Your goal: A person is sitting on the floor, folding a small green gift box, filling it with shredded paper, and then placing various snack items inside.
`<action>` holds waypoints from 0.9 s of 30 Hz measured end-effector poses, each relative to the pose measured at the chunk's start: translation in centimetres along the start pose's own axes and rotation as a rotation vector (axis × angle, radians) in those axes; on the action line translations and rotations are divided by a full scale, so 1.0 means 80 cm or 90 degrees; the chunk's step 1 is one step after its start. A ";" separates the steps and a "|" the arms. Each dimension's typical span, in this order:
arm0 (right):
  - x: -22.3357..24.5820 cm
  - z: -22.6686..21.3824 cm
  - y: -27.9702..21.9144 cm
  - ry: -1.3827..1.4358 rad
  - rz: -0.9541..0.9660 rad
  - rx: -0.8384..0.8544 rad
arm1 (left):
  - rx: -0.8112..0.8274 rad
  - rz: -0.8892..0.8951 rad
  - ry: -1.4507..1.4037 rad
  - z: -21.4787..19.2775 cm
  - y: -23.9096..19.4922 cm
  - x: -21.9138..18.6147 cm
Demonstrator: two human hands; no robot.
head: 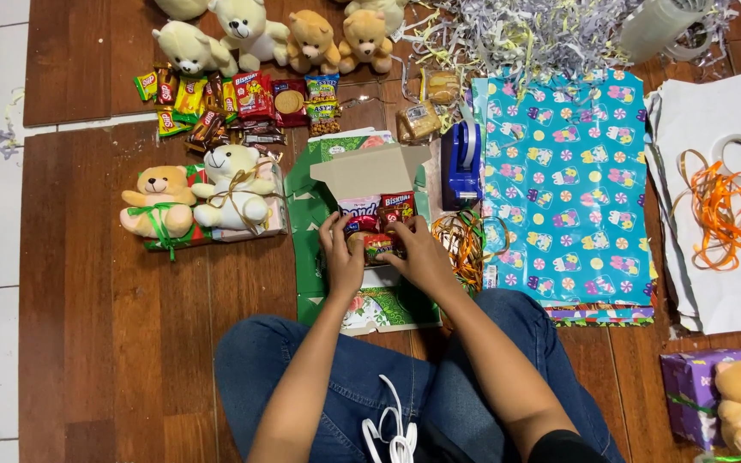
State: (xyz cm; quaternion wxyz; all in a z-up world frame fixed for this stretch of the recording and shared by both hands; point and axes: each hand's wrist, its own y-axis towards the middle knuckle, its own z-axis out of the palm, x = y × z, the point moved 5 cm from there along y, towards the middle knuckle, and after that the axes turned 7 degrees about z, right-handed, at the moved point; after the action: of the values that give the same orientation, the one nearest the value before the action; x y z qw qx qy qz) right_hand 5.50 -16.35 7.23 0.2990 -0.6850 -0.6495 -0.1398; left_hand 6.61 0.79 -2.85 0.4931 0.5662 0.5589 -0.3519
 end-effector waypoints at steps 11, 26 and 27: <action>-0.051 0.020 0.061 -0.072 -0.084 -0.109 | 0.212 0.212 0.484 0.011 0.015 -0.041; -0.075 0.039 0.077 -0.091 -0.063 -0.147 | 0.152 0.291 0.548 0.017 0.023 -0.010; -0.076 0.040 0.077 -0.092 -0.063 -0.145 | 0.153 0.289 0.547 0.019 0.022 -0.011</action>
State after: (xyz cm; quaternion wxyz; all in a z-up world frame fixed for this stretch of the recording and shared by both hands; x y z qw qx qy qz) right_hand 10.13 -19.23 -0.19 0.1648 -0.6900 -0.6821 -0.1775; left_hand 8.49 -0.71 -2.12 0.2134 0.8202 0.5298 -0.0325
